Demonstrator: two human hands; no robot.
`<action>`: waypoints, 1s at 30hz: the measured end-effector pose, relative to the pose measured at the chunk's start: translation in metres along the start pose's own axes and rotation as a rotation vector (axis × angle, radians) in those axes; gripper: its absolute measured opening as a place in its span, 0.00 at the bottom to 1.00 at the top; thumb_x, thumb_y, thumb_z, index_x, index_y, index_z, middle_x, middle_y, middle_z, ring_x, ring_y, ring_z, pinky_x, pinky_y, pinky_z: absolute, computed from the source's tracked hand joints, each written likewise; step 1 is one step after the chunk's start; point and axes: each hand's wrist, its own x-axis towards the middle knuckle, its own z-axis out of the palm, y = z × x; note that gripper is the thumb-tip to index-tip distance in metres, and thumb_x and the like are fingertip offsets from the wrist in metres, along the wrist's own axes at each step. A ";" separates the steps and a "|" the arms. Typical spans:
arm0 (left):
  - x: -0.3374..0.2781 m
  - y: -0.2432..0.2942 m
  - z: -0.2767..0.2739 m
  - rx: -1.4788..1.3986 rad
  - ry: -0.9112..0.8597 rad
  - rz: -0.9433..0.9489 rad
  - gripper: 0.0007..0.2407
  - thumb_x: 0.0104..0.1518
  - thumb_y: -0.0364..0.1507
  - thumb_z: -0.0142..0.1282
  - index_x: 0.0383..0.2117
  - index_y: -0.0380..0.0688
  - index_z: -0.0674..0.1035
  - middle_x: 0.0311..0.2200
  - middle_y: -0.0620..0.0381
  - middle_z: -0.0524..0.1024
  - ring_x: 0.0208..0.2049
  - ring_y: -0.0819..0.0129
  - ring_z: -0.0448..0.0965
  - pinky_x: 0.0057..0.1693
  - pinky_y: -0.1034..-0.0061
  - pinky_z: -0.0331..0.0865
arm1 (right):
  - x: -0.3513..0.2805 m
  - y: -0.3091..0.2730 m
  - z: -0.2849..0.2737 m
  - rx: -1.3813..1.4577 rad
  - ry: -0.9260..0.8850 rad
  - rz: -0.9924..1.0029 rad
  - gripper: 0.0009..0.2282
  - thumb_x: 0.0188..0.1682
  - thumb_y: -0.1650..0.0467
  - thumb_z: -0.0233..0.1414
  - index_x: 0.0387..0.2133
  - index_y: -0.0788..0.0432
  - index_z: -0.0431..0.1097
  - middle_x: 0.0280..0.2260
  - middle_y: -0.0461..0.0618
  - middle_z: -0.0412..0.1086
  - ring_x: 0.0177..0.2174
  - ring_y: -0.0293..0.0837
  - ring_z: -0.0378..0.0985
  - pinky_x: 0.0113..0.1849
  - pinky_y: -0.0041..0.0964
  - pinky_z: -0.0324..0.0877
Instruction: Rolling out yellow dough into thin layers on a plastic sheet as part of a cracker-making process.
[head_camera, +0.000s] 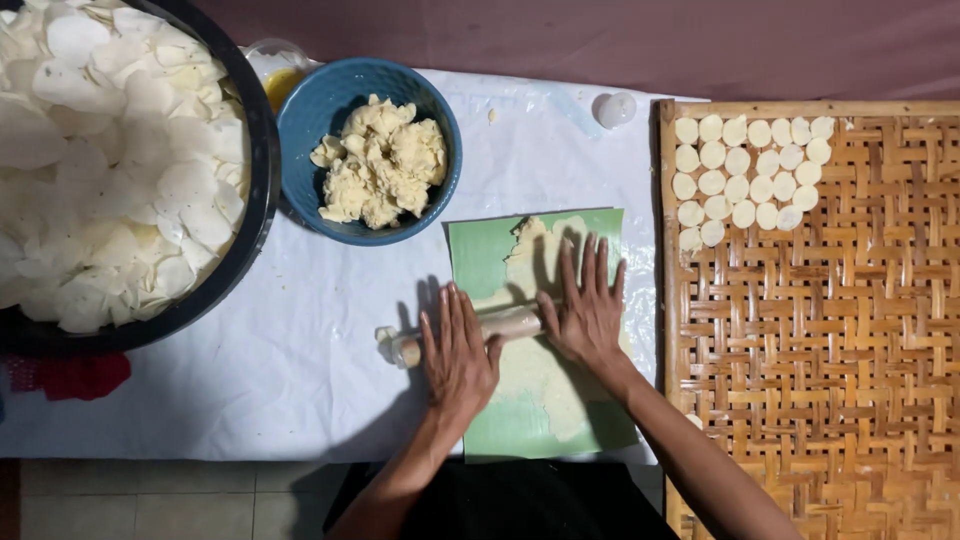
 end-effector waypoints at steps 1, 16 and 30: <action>0.019 -0.005 0.000 -0.003 0.005 0.003 0.31 0.67 0.46 0.37 0.65 0.25 0.62 0.68 0.31 0.58 0.71 0.43 0.55 0.71 0.41 0.43 | 0.018 -0.002 -0.006 -0.004 0.004 0.001 0.36 0.56 0.48 0.34 0.73 0.55 0.42 0.70 0.70 0.39 0.69 0.69 0.34 0.62 0.72 0.29; 0.016 0.008 -0.017 -0.022 -0.002 0.069 0.30 0.64 0.41 0.46 0.66 0.28 0.61 0.70 0.32 0.54 0.73 0.43 0.51 0.71 0.43 0.42 | 0.042 -0.018 -0.036 -0.020 -0.091 0.099 0.37 0.56 0.45 0.30 0.73 0.52 0.38 0.71 0.67 0.38 0.70 0.62 0.33 0.65 0.62 0.29; 0.093 -0.011 -0.020 -0.170 -0.141 0.054 0.35 0.67 0.51 0.38 0.67 0.26 0.57 0.71 0.31 0.50 0.73 0.42 0.45 0.73 0.44 0.36 | 0.116 -0.028 -0.045 0.275 0.108 0.142 0.22 0.62 0.66 0.35 0.67 0.66 0.52 0.65 0.71 0.52 0.66 0.66 0.52 0.65 0.52 0.50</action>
